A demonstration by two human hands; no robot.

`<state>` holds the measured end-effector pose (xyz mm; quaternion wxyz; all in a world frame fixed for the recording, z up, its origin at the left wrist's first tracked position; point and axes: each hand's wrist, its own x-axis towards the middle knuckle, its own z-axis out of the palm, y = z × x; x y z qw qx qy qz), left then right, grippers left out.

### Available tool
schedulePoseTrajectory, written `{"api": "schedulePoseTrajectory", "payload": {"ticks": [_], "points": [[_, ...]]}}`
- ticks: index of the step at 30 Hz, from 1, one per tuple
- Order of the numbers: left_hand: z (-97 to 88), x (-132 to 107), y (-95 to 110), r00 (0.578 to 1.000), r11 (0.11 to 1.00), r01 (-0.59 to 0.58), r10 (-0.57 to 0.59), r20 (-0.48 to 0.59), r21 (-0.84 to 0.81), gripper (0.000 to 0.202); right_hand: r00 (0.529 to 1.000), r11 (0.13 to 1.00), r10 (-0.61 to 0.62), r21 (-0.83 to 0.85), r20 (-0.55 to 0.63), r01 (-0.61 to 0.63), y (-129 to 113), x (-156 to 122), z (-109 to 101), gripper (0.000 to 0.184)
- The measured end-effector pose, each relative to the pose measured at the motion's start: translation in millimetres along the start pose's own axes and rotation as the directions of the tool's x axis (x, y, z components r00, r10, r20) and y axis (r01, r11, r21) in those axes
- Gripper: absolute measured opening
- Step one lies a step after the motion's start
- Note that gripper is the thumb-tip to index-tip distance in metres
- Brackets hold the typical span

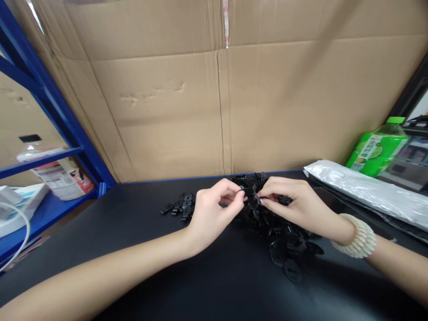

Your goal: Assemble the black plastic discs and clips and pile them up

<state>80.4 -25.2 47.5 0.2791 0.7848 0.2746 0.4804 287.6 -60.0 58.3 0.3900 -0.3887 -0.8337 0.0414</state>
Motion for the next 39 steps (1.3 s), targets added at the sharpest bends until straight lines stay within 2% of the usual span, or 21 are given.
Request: {"api": "schedulePoseTrajectory", "payload": {"ticks": [2,5,7,9,12,14,16,18,20,21,23,25,28,29,30,32,33,35,37,39], "points": [[-2.7,1.4,2.2,0.999,0.998,0.02,-0.023,-0.035,-0.067,0.008,0.999,0.998,0.037,-0.044,-0.024,-0.038,3.7,0.5,-1.1,0.009],[-7.5,-2.1,6.7,0.998,0.988,0.055,-0.059,-0.024,-0.148,0.009,0.995,0.979,0.041,-0.198,-0.094,-0.059,16.5,1.2,-4.6,0.015],[-11.1,-8.5,8.1,0.997,0.983,0.077,-0.077,0.005,-0.166,0.009,0.996,0.961,0.024,-0.273,-0.081,-0.045,24.1,2.0,-7.9,0.017],[-15.6,-16.6,7.1,0.995,0.984,0.095,-0.092,0.033,-0.153,0.009,0.999,0.96,0.03,-0.278,-0.041,-0.04,24.0,3.0,-10.8,0.019],[-24.9,-28.1,4.5,0.998,0.998,0.034,-0.032,0.051,-0.052,0.012,0.986,0.984,0.159,-0.073,-0.05,-0.162,4.4,2.5,-10.9,0.025],[-31.9,-33.5,4.9,0.99,0.992,-0.118,0.114,0.085,0.046,0.016,0.948,0.924,0.319,0.222,0.005,-0.312,-16.5,-0.7,-5.0,0.025],[-37.8,-37.1,7.7,0.95,0.956,-0.279,0.261,0.173,0.092,0.023,0.891,0.738,0.412,0.503,0.193,-0.45,-36.4,-6.5,6.2,0.029],[-41.6,-39.5,11.2,0.91,0.936,-0.348,0.327,0.255,0.042,0.028,0.804,0.455,0.408,0.667,0.433,-0.59,-50.6,-13.4,20.2,0.031],[-43.3,-41.2,13.6,0.896,0.949,-0.311,0.31,0.317,-0.051,0.026,0.711,0.157,0.317,0.705,0.628,-0.692,-58.3,-19.5,33.5,0.031],[-43.7,-41.9,14.3,0.901,0.961,-0.261,0.275,0.335,-0.085,0.023,0.681,0.044,0.269,0.698,0.681,-0.715,-60.2,-21.9,39.0,0.031],[-44.4,-43.0,14.7,0.915,0.984,-0.134,0.167,0.368,-0.114,0.017,0.655,-0.073,0.219,0.681,0.723,-0.728,-61.5,-25.1,47.4,0.031],[-45.4,-44.3,14.6,0.923,0.992,-0.064,0.1,0.371,-0.108,0.017,0.656,-0.102,0.203,0.682,0.727,-0.724,-61.2,-27.0,53.0,0.033],[-45.6,-49.4,13.6,0.903,0.981,-0.168,0.191,0.384,-0.092,0.026,0.664,-0.124,0.209,0.693,0.718,-0.71,-59.8,-29.4,59.4,0.034],[-44.4,-52.6,12.7,0.916,0.98,-0.185,0.201,0.347,-0.077,0.029,0.677,-0.117,0.233,0.712,0.698,-0.693,-59.5,-30.4,61.5,0.035],[-42.4,-56.5,11.5,0.945,0.986,-0.155,0.168,0.282,-0.068,0.031,0.696,-0.095,0.265,0.736,0.667,-0.67,-59.3,-31.4,63.8,0.037],[-36.2,-65.3,7.9,0.993,0.991,0.046,-0.031,0.118,-0.127,0.03,0.739,-0.011,0.335,0.786,0.585,-0.618,-59.4,-33.9,68.6,0.043],[-32.4,-69.6,5.8,0.983,0.963,0.177,-0.162,0.09,-0.204,0.027,0.756,0.041,0.366,0.803,0.542,-0.595,-59.8,-35.1,71.1,0.045],[-25.5,-76.4,2.3,0.918,0.851,0.395,-0.359,0.166,-0.345,0.021,0.779,0.128,0.419,0.819,0.466,-0.559,-61.3,-37.5,76.0,0.046],[-20.9,-80.4,0.6,0.864,0.766,0.501,-0.42,0.276,-0.402,0.021,0.788,0.18,0.458,0.825,0.412,-0.536,-63.6,-39.3,80.3,0.046],[-19.0,-82.3,1.3,0.854,0.737,0.518,-0.415,0.313,-0.434,0.021,0.791,0.205,0.479,0.827,0.382,-0.523,-66.0,-40.4,83.4,0.046]]}}
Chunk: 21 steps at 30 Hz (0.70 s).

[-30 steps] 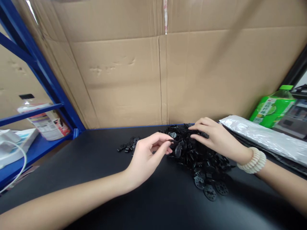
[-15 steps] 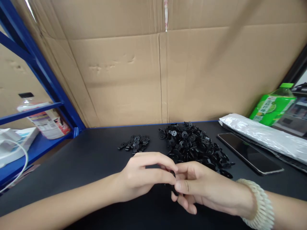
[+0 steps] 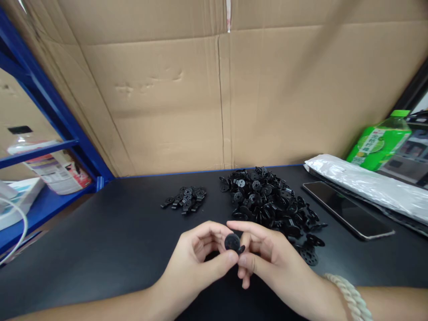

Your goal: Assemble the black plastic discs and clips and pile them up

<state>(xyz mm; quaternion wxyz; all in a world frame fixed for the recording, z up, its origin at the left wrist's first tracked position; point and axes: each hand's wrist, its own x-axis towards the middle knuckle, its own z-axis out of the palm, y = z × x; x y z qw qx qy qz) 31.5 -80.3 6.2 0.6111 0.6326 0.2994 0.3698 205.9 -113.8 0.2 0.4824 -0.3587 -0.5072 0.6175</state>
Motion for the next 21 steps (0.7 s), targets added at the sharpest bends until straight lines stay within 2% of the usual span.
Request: {"api": "schedulePoseTrajectory", "payload": {"ticks": [4,10,15,21], "points": [[2.6,-3.5,4.3,1.0,0.999,-0.004,0.005,0.008,-0.052,0.012,1.0,0.998,0.02,-0.054,-0.004,-0.021,1.4,-0.2,3.3,0.041],[1.4,-4.0,8.0,0.995,0.996,0.018,-0.009,-0.098,0.086,0.013,0.996,0.994,0.087,-0.062,0.033,-0.085,1.1,0.7,0.8,0.033],[-1.7,-3.0,4.8,0.994,0.986,0.036,-0.019,-0.107,0.162,0.013,0.983,0.98,0.171,-0.118,0.071,-0.162,0.7,-3.0,0.4,0.044],[0.7,-3.5,7.4,0.995,0.99,0.08,-0.073,-0.064,0.114,0.019,0.986,0.963,0.147,-0.239,0.074,-0.126,-2.2,-4.2,0.9,0.05]]}}
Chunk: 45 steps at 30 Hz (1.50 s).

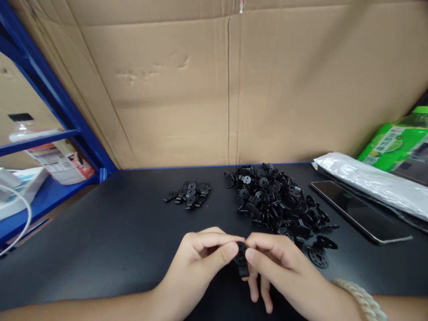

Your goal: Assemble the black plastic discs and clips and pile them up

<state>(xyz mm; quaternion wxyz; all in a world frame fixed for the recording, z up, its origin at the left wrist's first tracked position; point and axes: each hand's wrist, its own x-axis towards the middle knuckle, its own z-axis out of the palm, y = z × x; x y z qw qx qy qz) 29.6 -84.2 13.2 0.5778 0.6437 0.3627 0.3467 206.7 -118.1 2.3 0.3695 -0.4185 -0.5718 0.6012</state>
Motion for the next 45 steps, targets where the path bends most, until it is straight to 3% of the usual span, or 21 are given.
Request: {"api": "schedulePoseTrajectory", "payload": {"ticks": [14,21,27,37,41,43,45], "points": [[2.2,-1.2,2.5,0.999,0.997,-0.012,0.016,-0.044,0.071,0.02,0.999,0.999,0.035,0.013,-0.042,-0.034,2.2,-0.7,-1.2,0.052],[4.7,-0.2,0.5,0.999,1.0,0.02,-0.019,-0.042,0.024,0.021,0.998,0.997,0.039,0.07,-0.045,-0.036,1.2,-1.9,-0.7,0.05],[8.1,-1.0,-0.1,0.985,0.981,0.124,-0.14,-0.101,-0.151,0.018,0.997,0.994,0.027,0.109,-0.067,-0.019,0.6,-0.4,-1.7,0.048],[10.3,-1.4,2.7,0.985,0.987,0.136,-0.144,-0.092,-0.091,0.017,0.995,0.997,0.034,0.065,-0.089,-0.028,2.6,0.6,-1.8,0.045],[3.8,2.6,7.0,0.994,0.999,0.038,-0.038,-0.104,0.001,0.016,0.997,0.987,0.067,0.147,-0.024,-0.062,5.2,5.1,-1.6,0.044],[-9.5,11.2,10.2,0.986,0.984,-0.076,0.098,-0.137,0.161,0.017,0.997,0.982,0.073,0.174,0.01,-0.073,6.8,5.8,-1.4,0.044],[-30.9,25.3,13.2,0.949,0.904,-0.17,0.257,-0.181,0.393,0.02,0.997,0.982,0.071,0.174,0.036,-0.077,8.5,4.9,-1.5,0.046]]}}
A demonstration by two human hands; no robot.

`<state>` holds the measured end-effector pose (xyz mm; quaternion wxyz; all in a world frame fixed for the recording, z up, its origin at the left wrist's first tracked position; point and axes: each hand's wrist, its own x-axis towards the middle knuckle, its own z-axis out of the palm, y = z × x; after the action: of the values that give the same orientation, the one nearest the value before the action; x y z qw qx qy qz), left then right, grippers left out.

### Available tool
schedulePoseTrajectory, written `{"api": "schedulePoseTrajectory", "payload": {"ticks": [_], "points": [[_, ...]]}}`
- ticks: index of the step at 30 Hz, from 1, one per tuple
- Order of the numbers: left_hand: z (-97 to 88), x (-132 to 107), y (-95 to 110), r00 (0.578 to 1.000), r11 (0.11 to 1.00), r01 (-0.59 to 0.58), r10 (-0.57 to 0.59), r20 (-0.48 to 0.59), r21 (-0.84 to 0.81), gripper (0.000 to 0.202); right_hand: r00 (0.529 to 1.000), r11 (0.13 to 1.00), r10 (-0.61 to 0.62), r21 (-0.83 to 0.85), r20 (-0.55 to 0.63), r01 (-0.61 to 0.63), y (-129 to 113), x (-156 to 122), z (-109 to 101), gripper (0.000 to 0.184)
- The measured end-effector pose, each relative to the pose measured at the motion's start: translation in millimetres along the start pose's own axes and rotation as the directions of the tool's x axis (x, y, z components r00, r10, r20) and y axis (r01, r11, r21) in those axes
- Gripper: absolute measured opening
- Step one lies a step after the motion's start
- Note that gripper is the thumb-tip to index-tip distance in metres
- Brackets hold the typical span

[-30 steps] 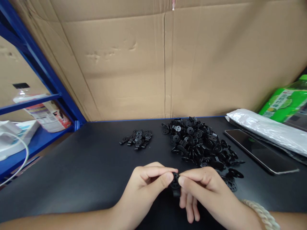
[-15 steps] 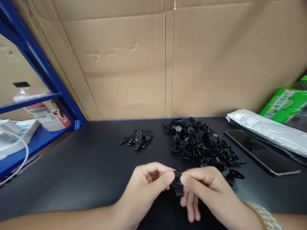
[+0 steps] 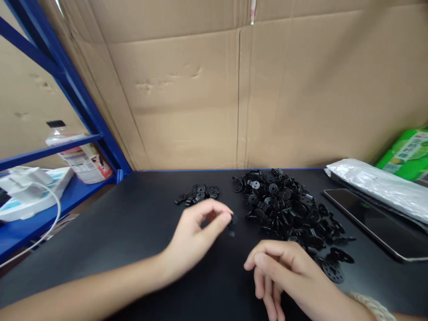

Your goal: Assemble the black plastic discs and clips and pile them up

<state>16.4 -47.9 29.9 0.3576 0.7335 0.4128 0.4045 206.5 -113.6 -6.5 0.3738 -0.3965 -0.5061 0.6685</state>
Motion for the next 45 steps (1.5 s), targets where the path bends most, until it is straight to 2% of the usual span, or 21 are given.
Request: {"api": "schedulePoseTrajectory", "payload": {"ticks": [1,3,6,8,10,13,15,16,17,18,20,22,24,25,28,32,37,40,42,43,45], "points": [[-9.8,10.8,-5.6,0.996,0.988,-0.042,0.052,-0.068,0.146,0.022,1.0,1.0,0.005,-0.008,0.013,-0.005,0.8,-0.9,-0.3,0.047],[-29.8,33.1,-19.2,0.986,0.971,-0.017,0.056,-0.16,0.236,0.022,0.999,0.999,0.02,-0.04,0.031,-0.018,1.9,-3.4,-0.7,0.049],[-53.0,59.0,-40.0,0.982,0.945,0.034,0.028,-0.184,0.324,0.021,0.998,0.993,0.048,-0.11,0.048,-0.043,0.9,-8.2,0.0,0.053],[-59.2,66.3,-48.7,0.985,0.929,0.043,0.022,-0.169,0.369,0.02,0.997,0.986,0.064,-0.156,0.039,-0.057,-1.6,-11.6,2.1,0.055],[-56.4,64.5,-50.2,0.983,0.913,0.023,0.054,-0.176,0.408,0.019,0.998,0.978,0.061,-0.199,0.008,-0.058,-5.0,-14.9,5.7,0.053],[-37.4,46.9,-39.4,0.971,0.897,-0.07,0.161,-0.176,0.437,0.023,1.0,0.959,0.018,-0.282,-0.006,-0.019,-12.0,-18.9,10.8,0.046],[-19.6,28.7,-27.8,0.97,0.893,-0.18,0.23,-0.075,0.413,0.019,0.998,0.919,-0.053,-0.389,0.013,0.054,-20.1,-20.4,9.8,0.039],[-10.8,19.1,-22.3,0.964,0.89,-0.253,0.267,0.016,0.38,0.018,0.993,0.883,-0.115,-0.456,0.016,0.11,-25.9,-20.7,6.7,0.035],[-2.8,10.1,-17.5,0.934,0.882,-0.354,0.318,0.161,0.311,0.02,0.98,0.832,-0.2,-0.525,0.017,0.179,-33.1,-20.7,1.4,0.031],[4.2,2.2,-13.6,0.907,0.882,-0.4,0.342,0.246,0.247,0.022,0.956,0.771,-0.294,-0.588,0.013,0.245,-41.6,-20.1,-6.3,0.028],[14.0,-8.7,-9.1,0.853,0.884,-0.444,0.365,0.372,0.15,0.026,0.863,0.602,-0.505,-0.718,-0.005,0.349,-61.1,-16.7,-28.8,0.024],[18.7,-12.6,-8.2,0.841,0.893,-0.434,0.355,0.408,0.117,0.027,0.777,0.44,-0.629,-0.838,-0.031,0.323,-79.9,-9.3,-57.7,0.014],[20.1,-11.8,-9.0,0.857,0.907,-0.404,0.331,0.394,0.117,0.025,0.719,0.272,-0.695,-0.924,0.004,0.267,-93.6,1.6,-86.4,0.011],[20.3,-10.6,-9.6,0.869,0.915,-0.385,0.316,0.381,0.12,0.025,0.708,0.196,-0.705,-0.947,0.045,0.256,-97.6,7.8,-98.3,0.013],[21.0,-8.0,-10.5,0.892,0.936,-0.328,0.264,0.366,0.126,0.025,0.761,0.102,-0.639,-0.967,0.116,0.233,-98.6,25.8,-117.9,0.024],[21.7,-8.5,-10.3,0.906,0.949,-0.286,0.223,0.359,0.133,0.024,0.808,0.114,-0.572,-0.961,0.145,0.253,-90.0,39.8,-116.2,0.022],[21.0,-8.5,-10.6,0.92,0.957,-0.274,0.23,0.318,0.099,0.021,0.784,0.242,-0.619,-0.94,0.041,0.24,-89.7,34.8,-107.3,0.014],[23.5,-9.6,-7.0,0.948,0.982,-0.183,0.165,0.273,0.041,0.019,0.726,0.405,-0.678,-0.884,-0.117,0.235,-83.8,23.0,-87.2,0.016],[26.5,-13.1,-2.2,0.961,0.994,-0.052,0.075,0.265,-0.091,0.023,0.688,0.593,-0.678,-0.745,-0.258,0.305,-72.5,14.1,-64.5,0.013],[28.1,-15.9,0.7,0.962,0.985,0.016,0.033,0.271,-0.174,0.027,0.71,0.648,-0.65,-0.687,-0.271,0.33,-65.3,9.8,-51.9,0.014],[30.3,-22.8,6.6,0.961,0.943,0.126,-0.038,0.275,-0.309,0.026,0.738,0.679,-0.631,-0.631,-0.239,0.376,-50.3,1.9,-28.8,0.013]]}}
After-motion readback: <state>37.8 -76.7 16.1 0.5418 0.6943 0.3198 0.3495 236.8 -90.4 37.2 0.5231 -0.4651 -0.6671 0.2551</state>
